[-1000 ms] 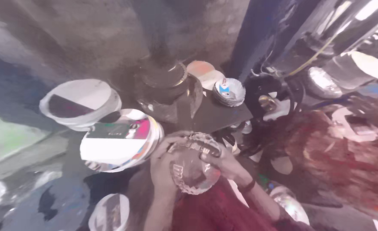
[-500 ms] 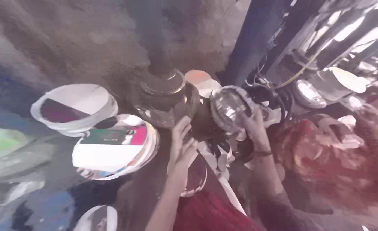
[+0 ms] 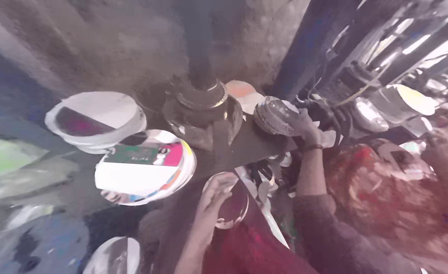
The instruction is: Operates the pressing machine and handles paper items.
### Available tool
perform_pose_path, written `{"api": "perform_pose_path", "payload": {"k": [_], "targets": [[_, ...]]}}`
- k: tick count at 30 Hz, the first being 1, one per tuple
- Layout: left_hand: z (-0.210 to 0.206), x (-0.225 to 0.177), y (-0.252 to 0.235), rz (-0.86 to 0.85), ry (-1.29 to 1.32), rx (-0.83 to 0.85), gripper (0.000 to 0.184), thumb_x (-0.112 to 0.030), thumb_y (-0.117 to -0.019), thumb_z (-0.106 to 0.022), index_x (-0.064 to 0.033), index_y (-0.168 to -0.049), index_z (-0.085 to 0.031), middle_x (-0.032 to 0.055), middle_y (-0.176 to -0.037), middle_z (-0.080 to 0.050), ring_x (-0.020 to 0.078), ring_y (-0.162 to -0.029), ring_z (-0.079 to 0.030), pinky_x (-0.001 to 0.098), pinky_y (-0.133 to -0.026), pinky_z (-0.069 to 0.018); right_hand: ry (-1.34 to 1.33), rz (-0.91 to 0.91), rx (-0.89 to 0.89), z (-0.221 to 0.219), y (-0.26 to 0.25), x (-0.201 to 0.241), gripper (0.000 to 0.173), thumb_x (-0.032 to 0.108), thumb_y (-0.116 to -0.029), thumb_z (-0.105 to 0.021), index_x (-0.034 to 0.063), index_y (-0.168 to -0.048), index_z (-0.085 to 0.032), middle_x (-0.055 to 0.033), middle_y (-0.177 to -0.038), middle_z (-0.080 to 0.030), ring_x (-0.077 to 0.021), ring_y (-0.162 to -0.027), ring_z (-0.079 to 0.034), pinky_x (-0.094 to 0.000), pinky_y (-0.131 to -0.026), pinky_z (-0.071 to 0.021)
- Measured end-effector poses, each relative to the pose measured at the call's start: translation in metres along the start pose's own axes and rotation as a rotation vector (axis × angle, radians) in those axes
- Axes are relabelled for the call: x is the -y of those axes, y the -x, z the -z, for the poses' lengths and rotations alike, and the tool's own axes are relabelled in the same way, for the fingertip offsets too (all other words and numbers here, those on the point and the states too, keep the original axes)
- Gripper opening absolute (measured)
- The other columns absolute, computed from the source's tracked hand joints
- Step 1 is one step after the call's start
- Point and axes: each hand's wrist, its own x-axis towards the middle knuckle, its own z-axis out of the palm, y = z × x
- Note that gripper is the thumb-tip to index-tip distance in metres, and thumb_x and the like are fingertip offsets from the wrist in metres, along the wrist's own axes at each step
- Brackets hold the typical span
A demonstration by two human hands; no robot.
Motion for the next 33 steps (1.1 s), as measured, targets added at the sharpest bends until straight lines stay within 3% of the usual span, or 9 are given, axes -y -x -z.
{"api": "perform_pose_path", "payload": {"k": [3,5,9,12,14,17,20,30,33], "targets": [[0.005,0.005,0.002,0.017,0.001,0.002,0.039,-0.013,-0.0978,-0.044,-0.0019,-0.133,-0.055,0.0073,-0.13,-0.064,0.0194,-0.118,-0.062,0.0366,-0.093,-0.0553,-0.176,0.009,0.012,0.011,0.008,-0.012,0.056,0.045,-0.1052,-0.053,0.0124,-0.148,-0.039,-0.0171,-0.118,-0.065,-0.026,-0.093,-0.068,-0.047,-0.077,-0.0584],[0.008,0.006,0.004,0.052,0.009,-0.007,0.039,-0.014,-0.0969,-0.044,-0.0022,-0.133,-0.055,0.0075,-0.128,-0.064,0.0203,-0.117,-0.062,0.0376,-0.093,-0.0553,-0.066,0.076,-0.085,0.024,0.034,-0.016,0.056,0.051,-0.1063,-0.045,0.0108,-0.145,-0.046,-0.0179,-0.119,-0.065,-0.0292,-0.097,-0.069,-0.051,-0.08,-0.0598],[0.022,0.023,0.008,0.056,-0.137,-0.053,0.038,-0.013,-0.0985,-0.042,0.0015,-0.131,-0.056,0.0088,-0.126,-0.064,0.0167,-0.115,-0.063,0.0349,-0.093,-0.0539,0.296,0.157,-0.215,0.049,0.114,-0.011,0.036,0.022,-0.1085,-0.049,-0.0073,-0.122,-0.064,-0.0292,-0.112,-0.066,-0.0405,-0.096,-0.067,-0.0602,-0.088,-0.052],[0.036,0.047,0.008,-0.006,-0.479,-0.114,0.04,-0.01,-0.0981,-0.043,0.0055,-0.132,-0.057,0.0197,-0.131,-0.062,0.0273,-0.121,-0.059,0.0444,-0.1,-0.0484,0.242,0.278,0.175,0.031,0.163,-0.027,0.025,0.011,-0.1035,-0.054,-0.0082,-0.108,-0.069,-0.0139,-0.089,-0.07,-0.0159,-0.074,-0.067,-0.0355,-0.072,-0.0587],[0.041,0.055,0.003,0.016,-0.705,-0.116,0.039,-0.004,-0.0999,-0.046,0.0068,-0.135,-0.057,0.0268,-0.135,-0.059,0.0423,-0.129,-0.053,0.058,-0.108,-0.0402,0.205,0.389,0.512,-0.01,0.182,-0.03,0.024,0.013,-0.1018,-0.058,-0.0068,-0.104,-0.071,-0.0136,-0.091,-0.073,-0.0162,-0.08,-0.069,-0.0339,-0.078,-0.0575],[0.039,0.053,-0.007,0.269,-0.9,-0.001,0.044,-0.005,-0.1038,-0.045,0.0063,-0.146,-0.046,0.0286,-0.151,-0.044,0.0438,-0.143,-0.04,0.0545,-0.118,-0.0296,0.398,0.419,0.703,-0.09,0.198,-0.032,0.048,0.034,-0.1013,-0.063,0.0022,-0.137,-0.062,-0.0221,-0.133,-0.064,-0.0381,-0.121,-0.062,-0.0559,-0.101,-0.0486],[0.033,0.044,-0.012,0.414,-1.003,0.034,0.048,-0.01,-0.1035,-0.05,0.0068,-0.148,-0.043,0.0318,-0.143,-0.05,0.0458,-0.136,-0.047,0.0568,-0.114,-0.0342,0.565,0.355,0.569,-0.143,0.208,-0.03,0.08,0.057,-0.0963,-0.06,0.0095,-0.157,-0.04,-0.0199,-0.158,-0.043,-0.0428,-0.142,-0.044,-0.0658,-0.106,-0.0382],[0.048,0.034,-0.002,0.411,-0.916,0.04,0.046,-0.011,-0.1073,-0.039,0.0005,-0.151,-0.04,0.0229,-0.14,-0.057,0.0369,-0.127,-0.057,0.0511,-0.108,-0.0431,0.444,0.298,0.594,-0.159,0.187,-0.058,0.062,0.036,-0.0987,-0.067,-0.002,-0.146,-0.051,-0.0291,-0.146,-0.05,-0.0467,-0.132,-0.051,-0.0574,-0.108,-0.0432],[0.062,-0.019,0.037,0.113,-0.803,0.038,0.038,-0.018,-0.1079,-0.041,0.0031,-0.133,-0.061,0.0183,-0.126,-0.067,0.0258,-0.11,-0.067,0.0434,-0.095,-0.0531,0.359,0.402,0.698,-0.105,0.183,-0.041,0.053,0.034,-0.1028,-0.059,0.0006,-0.144,-0.055,-0.0253,-0.145,-0.053,-0.0427,-0.132,-0.052,-0.0587,-0.109,-0.0421]]}}
